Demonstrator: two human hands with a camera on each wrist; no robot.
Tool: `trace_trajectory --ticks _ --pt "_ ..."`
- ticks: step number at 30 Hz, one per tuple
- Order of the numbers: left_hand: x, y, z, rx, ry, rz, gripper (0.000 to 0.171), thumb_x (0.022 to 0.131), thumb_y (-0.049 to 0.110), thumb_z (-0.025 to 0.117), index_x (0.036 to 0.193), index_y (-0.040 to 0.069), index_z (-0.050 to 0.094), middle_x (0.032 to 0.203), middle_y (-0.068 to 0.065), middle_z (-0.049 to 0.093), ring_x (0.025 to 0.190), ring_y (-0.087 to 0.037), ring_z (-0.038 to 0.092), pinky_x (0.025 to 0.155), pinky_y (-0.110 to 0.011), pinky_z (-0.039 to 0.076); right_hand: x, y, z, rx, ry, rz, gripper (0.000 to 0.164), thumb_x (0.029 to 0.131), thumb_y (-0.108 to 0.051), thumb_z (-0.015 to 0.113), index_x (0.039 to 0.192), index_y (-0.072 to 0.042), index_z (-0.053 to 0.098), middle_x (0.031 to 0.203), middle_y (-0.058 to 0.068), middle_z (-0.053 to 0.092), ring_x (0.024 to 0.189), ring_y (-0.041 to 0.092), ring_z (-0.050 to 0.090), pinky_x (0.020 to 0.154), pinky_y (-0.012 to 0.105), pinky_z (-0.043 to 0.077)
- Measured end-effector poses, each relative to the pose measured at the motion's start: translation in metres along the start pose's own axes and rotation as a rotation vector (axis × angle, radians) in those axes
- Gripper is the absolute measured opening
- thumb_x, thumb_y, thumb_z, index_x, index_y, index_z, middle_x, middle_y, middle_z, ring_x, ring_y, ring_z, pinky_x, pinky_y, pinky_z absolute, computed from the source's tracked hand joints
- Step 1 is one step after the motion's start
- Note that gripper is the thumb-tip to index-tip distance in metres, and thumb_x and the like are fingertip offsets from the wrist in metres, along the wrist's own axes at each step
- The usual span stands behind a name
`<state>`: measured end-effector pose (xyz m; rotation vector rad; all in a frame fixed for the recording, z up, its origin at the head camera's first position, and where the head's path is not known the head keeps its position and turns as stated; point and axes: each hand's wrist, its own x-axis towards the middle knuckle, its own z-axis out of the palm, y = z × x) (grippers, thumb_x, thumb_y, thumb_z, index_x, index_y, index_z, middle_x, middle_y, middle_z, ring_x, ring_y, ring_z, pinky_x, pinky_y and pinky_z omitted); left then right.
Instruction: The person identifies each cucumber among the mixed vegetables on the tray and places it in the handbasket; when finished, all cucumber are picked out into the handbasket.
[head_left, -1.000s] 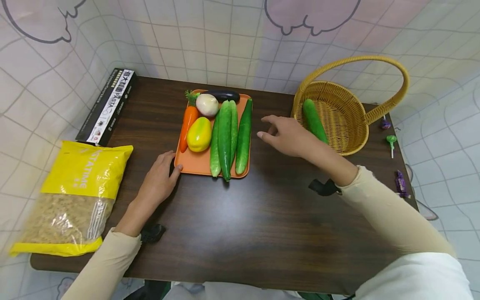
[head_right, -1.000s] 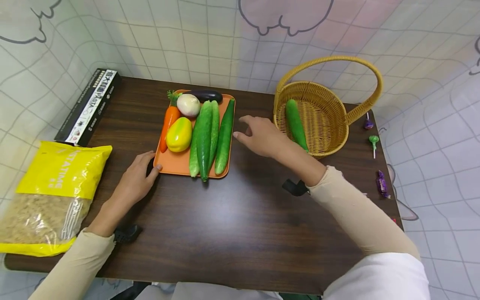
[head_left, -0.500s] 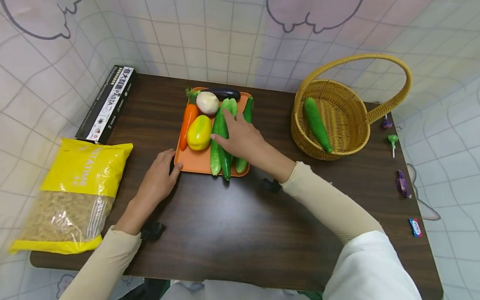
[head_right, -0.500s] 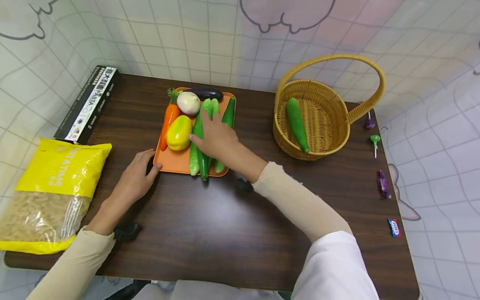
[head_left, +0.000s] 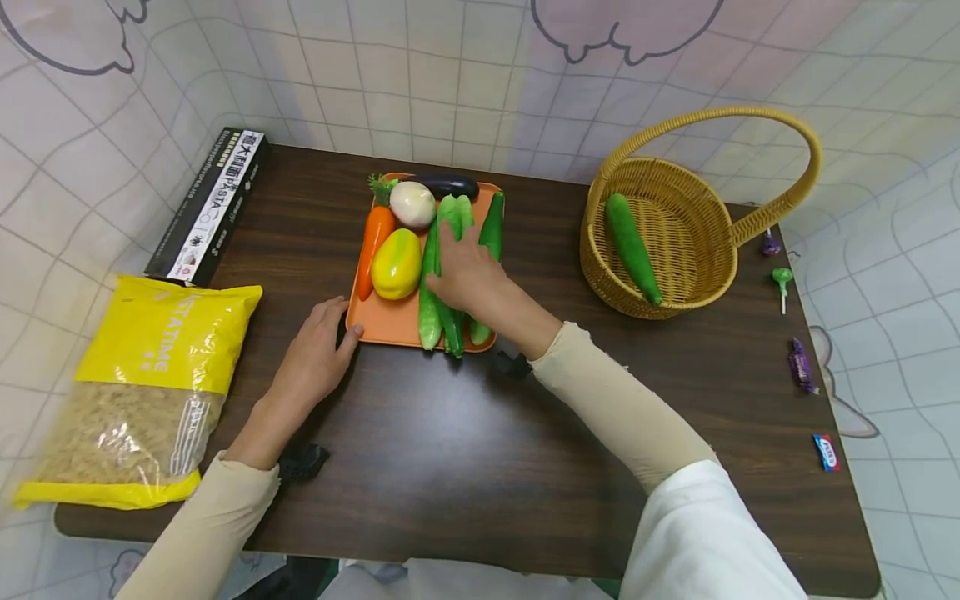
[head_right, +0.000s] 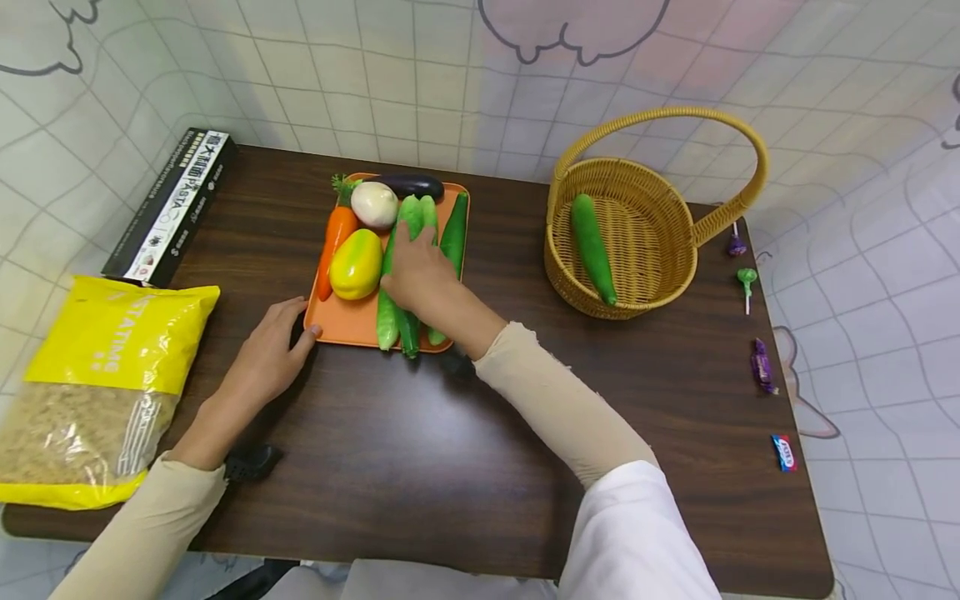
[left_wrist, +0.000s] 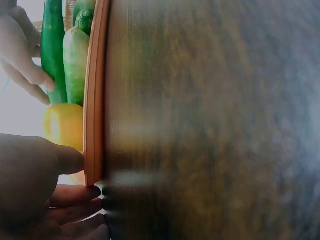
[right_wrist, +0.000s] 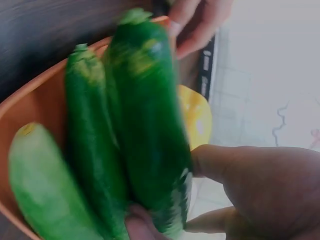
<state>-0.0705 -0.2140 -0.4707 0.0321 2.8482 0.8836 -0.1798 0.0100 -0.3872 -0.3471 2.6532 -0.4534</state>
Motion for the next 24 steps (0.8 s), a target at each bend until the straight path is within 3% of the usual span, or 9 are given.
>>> trace_trajectory --ticks 4,6,10,11,13,15,17,18,24 --pt "0.001 0.0 -0.001 0.001 0.004 0.01 0.058 0.106 0.028 0.052 0.149 -0.006 0.036 0.153 -0.025 0.032 0.14 -0.041 0.033 0.112 -0.059 0.028 0.004 0.0 -0.004 0.037 -0.069 0.035 0.088 0.102 -0.04 0.057 0.162 -0.016 -0.002 0.16 0.029 0.009 0.095 0.03 0.056 0.072 0.038 0.052" --pt "0.001 0.0 -0.001 0.0 0.003 0.01 0.058 0.106 0.028 0.053 0.149 -0.006 0.036 0.153 -0.024 0.032 0.14 -0.041 0.033 0.112 -0.059 0.028 0.005 0.002 -0.008 0.064 -0.104 0.039 0.088 0.102 -0.041 0.055 0.161 -0.017 -0.005 0.162 0.027 0.004 0.115 0.033 0.054 0.082 0.04 0.051" --pt "0.0 0.0 -0.001 -0.002 0.002 0.007 0.057 0.106 0.028 0.052 0.15 -0.006 0.036 0.153 -0.024 0.032 0.14 -0.041 0.032 0.112 -0.059 0.028 0.002 0.01 -0.016 0.115 -0.138 0.004 0.087 0.102 -0.042 0.054 0.161 -0.018 -0.005 0.164 0.022 0.003 0.147 0.033 0.022 0.105 0.046 0.041" --pt "0.0 0.0 -0.001 -0.002 0.002 0.007 0.057 0.106 0.027 0.052 0.149 -0.006 0.036 0.153 -0.025 0.032 0.14 -0.041 0.032 0.112 -0.059 0.028 0.001 0.012 -0.018 0.126 -0.135 -0.016 0.086 0.102 -0.042 0.053 0.161 -0.017 -0.004 0.164 0.021 0.007 0.148 0.031 0.018 0.106 0.045 0.039" --pt "0.0 0.0 -0.001 -0.002 0.001 0.005 0.057 0.106 0.027 0.052 0.149 -0.006 0.036 0.153 -0.025 0.032 0.14 -0.042 0.032 0.112 -0.059 0.028 -0.002 0.017 -0.023 0.169 -0.125 -0.062 0.084 0.102 -0.04 0.054 0.161 -0.016 -0.001 0.157 0.023 0.03 0.14 0.031 0.037 0.1 0.042 0.046" --pt "0.0 0.0 -0.001 -0.003 0.001 0.005 0.057 0.106 0.028 0.052 0.15 -0.006 0.036 0.154 -0.024 0.032 0.14 -0.041 0.032 0.112 -0.059 0.028 -0.007 0.021 -0.028 0.227 -0.107 -0.114 0.082 0.102 -0.038 0.055 0.162 -0.014 0.003 0.143 0.021 0.045 0.119 0.029 0.055 0.087 0.037 0.054" --pt "0.0 -0.001 0.0 -0.005 -0.001 0.006 0.057 0.106 0.028 0.052 0.15 -0.005 0.036 0.154 -0.024 0.031 0.14 -0.041 0.032 0.112 -0.059 0.028 -0.012 0.026 -0.033 0.286 -0.094 -0.165 0.08 0.102 -0.035 0.056 0.161 -0.013 0.006 0.133 0.017 0.052 0.097 0.024 0.06 0.074 0.032 0.056" --pt "0.0 -0.001 0.0 -0.006 -0.003 0.005 0.057 0.106 0.028 0.052 0.15 -0.005 0.036 0.154 -0.024 0.031 0.14 -0.041 0.032 0.112 -0.059 0.028 -0.016 0.029 -0.037 0.311 -0.093 -0.183 0.08 0.102 -0.035 0.057 0.161 -0.013 0.007 0.128 0.017 0.054 0.091 0.023 0.062 0.072 0.032 0.057" --pt "0.0 -0.002 0.0 -0.01 -0.008 -0.001 0.058 0.106 0.03 0.051 0.15 -0.004 0.035 0.154 -0.023 0.031 0.141 -0.041 0.031 0.113 -0.059 0.027 -0.046 0.051 -0.064 0.314 -0.072 -0.212 0.081 0.101 -0.043 0.058 0.162 -0.024 0.008 0.152 0.013 0.038 0.111 0.019 0.058 0.089 0.036 0.051"
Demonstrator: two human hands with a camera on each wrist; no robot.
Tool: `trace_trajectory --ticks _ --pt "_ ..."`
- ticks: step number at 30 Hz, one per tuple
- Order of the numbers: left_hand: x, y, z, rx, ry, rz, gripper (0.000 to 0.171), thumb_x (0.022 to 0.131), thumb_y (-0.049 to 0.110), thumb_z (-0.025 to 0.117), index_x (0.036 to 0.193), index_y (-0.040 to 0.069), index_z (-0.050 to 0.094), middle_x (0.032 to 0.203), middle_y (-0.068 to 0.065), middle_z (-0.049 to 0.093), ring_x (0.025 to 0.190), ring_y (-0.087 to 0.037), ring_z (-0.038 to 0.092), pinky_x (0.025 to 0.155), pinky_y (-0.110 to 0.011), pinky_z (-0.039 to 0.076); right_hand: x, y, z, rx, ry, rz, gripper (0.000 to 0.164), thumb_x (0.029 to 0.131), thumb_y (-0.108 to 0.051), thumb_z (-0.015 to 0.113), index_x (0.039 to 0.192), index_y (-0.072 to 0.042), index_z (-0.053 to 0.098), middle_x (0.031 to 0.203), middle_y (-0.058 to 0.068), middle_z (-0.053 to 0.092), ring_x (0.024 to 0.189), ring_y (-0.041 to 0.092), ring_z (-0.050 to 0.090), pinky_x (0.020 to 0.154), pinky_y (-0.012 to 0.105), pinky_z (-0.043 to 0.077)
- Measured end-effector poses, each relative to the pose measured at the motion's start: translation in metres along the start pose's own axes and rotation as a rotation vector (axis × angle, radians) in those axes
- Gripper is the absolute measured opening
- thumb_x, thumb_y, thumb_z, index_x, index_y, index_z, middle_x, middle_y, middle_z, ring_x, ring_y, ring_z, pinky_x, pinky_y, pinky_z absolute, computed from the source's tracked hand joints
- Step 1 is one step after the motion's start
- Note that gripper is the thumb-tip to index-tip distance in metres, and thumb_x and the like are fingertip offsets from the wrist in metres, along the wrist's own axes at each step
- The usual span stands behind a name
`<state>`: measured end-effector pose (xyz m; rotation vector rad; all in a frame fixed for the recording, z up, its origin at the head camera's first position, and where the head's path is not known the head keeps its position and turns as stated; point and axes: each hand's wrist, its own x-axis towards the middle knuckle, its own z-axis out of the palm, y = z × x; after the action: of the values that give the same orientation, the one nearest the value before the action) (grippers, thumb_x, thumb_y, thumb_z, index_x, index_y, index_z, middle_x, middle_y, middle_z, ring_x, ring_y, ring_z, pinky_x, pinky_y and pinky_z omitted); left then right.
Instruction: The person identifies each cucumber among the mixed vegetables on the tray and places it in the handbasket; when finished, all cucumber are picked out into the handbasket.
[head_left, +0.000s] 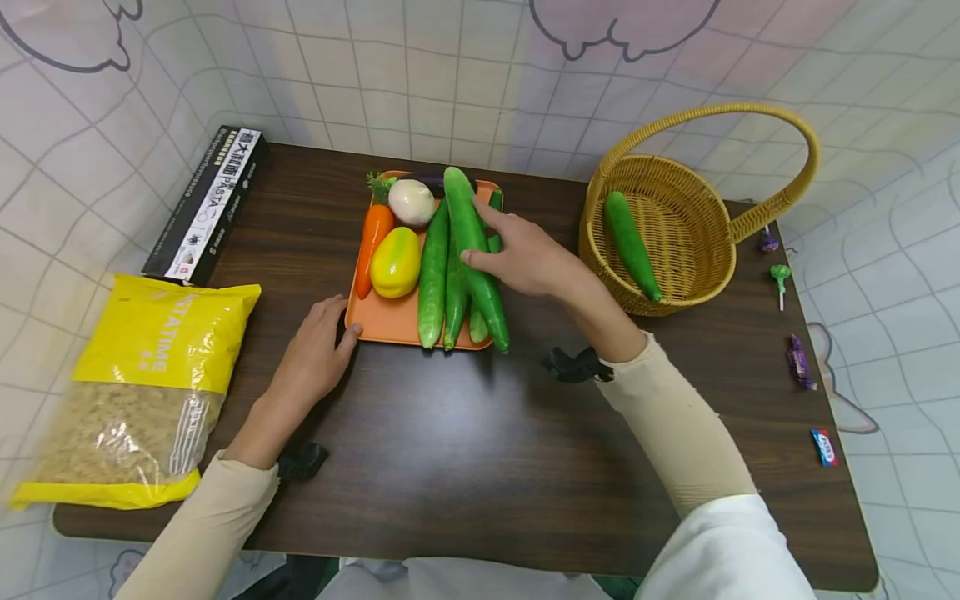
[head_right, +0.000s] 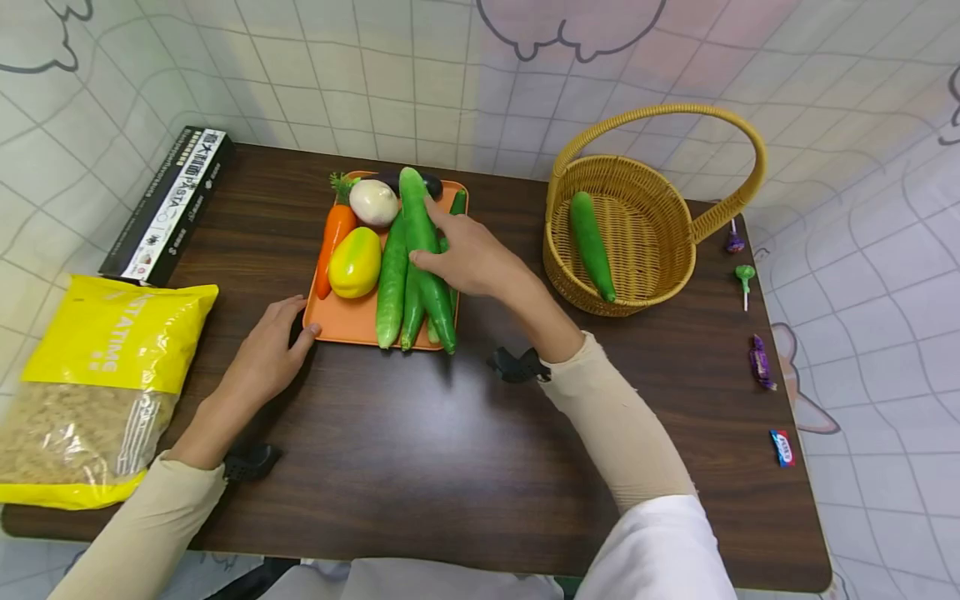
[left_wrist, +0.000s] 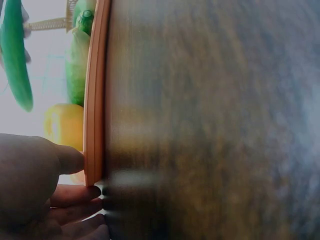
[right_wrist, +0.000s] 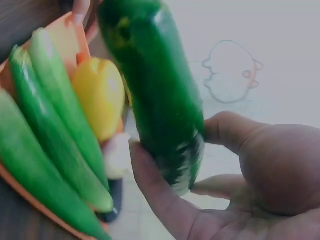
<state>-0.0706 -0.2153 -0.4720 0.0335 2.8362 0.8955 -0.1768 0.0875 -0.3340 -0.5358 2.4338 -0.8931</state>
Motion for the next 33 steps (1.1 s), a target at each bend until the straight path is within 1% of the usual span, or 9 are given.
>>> trace_trajectory --ticks 2,5,8,12,15,21,25,29,33 --pt "0.0 0.0 -0.001 0.001 0.003 -0.001 0.058 0.106 0.029 0.052 0.15 -0.005 0.035 0.154 -0.023 0.031 0.141 -0.041 0.031 0.112 -0.059 0.027 -0.016 0.004 -0.011 0.012 0.005 0.005 0.081 0.1 -0.046 0.058 0.161 -0.03 0.007 0.153 0.01 0.037 0.106 0.018 0.061 0.085 0.038 0.052" --pt "-0.001 0.0 -0.002 0.004 0.004 -0.004 0.059 0.106 0.029 0.052 0.151 -0.005 0.035 0.154 -0.024 0.03 0.141 -0.041 0.031 0.113 -0.059 0.027 -0.04 0.013 -0.025 0.031 0.008 0.007 0.082 0.099 -0.046 0.059 0.16 -0.035 0.006 0.145 0.008 0.043 0.085 0.018 0.068 0.07 0.039 0.053" --pt "-0.001 0.001 -0.004 0.001 -0.001 -0.006 0.059 0.106 0.029 0.051 0.151 -0.005 0.034 0.155 -0.024 0.029 0.142 -0.041 0.03 0.113 -0.059 0.027 -0.064 0.024 -0.04 -0.036 0.019 0.006 0.082 0.1 -0.047 0.058 0.161 -0.033 0.005 0.133 0.009 0.048 0.076 0.02 0.064 0.063 0.039 0.05" --pt "-0.002 0.001 -0.006 -0.002 -0.003 -0.013 0.059 0.106 0.03 0.051 0.151 -0.005 0.033 0.156 -0.023 0.028 0.142 -0.041 0.029 0.113 -0.059 0.026 -0.092 0.037 -0.06 -0.144 0.028 0.011 0.083 0.101 -0.045 0.057 0.161 -0.028 0.003 0.128 0.014 0.047 0.083 0.023 0.06 0.066 0.038 0.052" --pt "-0.002 0.0 -0.008 0.001 -0.003 -0.016 0.059 0.106 0.03 0.051 0.151 -0.004 0.033 0.156 -0.023 0.028 0.142 -0.041 0.028 0.113 -0.059 0.026 -0.108 0.045 -0.075 -0.184 0.018 0.032 0.084 0.101 -0.041 0.057 0.162 -0.024 0.002 0.13 0.018 0.045 0.089 0.025 0.062 0.066 0.037 0.055" --pt "-0.002 0.0 -0.008 0.006 -0.001 -0.016 0.059 0.106 0.029 0.051 0.151 -0.004 0.033 0.156 -0.024 0.028 0.142 -0.041 0.029 0.113 -0.059 0.026 -0.124 0.06 -0.095 -0.318 -0.016 0.092 0.082 0.101 -0.041 0.058 0.162 -0.014 0.01 0.138 0.021 0.044 0.102 0.029 0.055 0.079 0.046 0.051" --pt "-0.002 0.0 -0.006 0.004 0.001 -0.016 0.058 0.106 0.029 0.051 0.151 -0.004 0.033 0.156 -0.023 0.028 0.142 -0.041 0.029 0.113 -0.059 0.026 -0.13 0.067 -0.098 -0.32 -0.062 0.103 0.079 0.102 -0.037 0.059 0.161 -0.009 0.013 0.134 0.022 0.048 0.101 0.028 0.058 0.082 0.049 0.051" --pt "-0.002 0.001 -0.006 0.0 -0.004 -0.009 0.058 0.106 0.029 0.051 0.151 -0.004 0.033 0.156 -0.024 0.028 0.142 -0.041 0.029 0.113 -0.059 0.026 -0.136 0.076 -0.1 -0.341 -0.07 0.118 0.079 0.103 -0.033 0.059 0.161 -0.006 0.012 0.134 0.027 0.048 0.106 0.033 0.057 0.086 0.054 0.048" --pt "-0.002 0.002 -0.006 0.003 -0.006 -0.015 0.059 0.106 0.029 0.051 0.151 -0.005 0.033 0.155 -0.024 0.028 0.142 -0.041 0.029 0.113 -0.059 0.026 -0.135 0.087 -0.111 -0.411 -0.049 0.14 0.081 0.103 -0.032 0.058 0.16 -0.002 0.01 0.126 0.029 0.054 0.097 0.031 0.061 0.083 0.054 0.049"
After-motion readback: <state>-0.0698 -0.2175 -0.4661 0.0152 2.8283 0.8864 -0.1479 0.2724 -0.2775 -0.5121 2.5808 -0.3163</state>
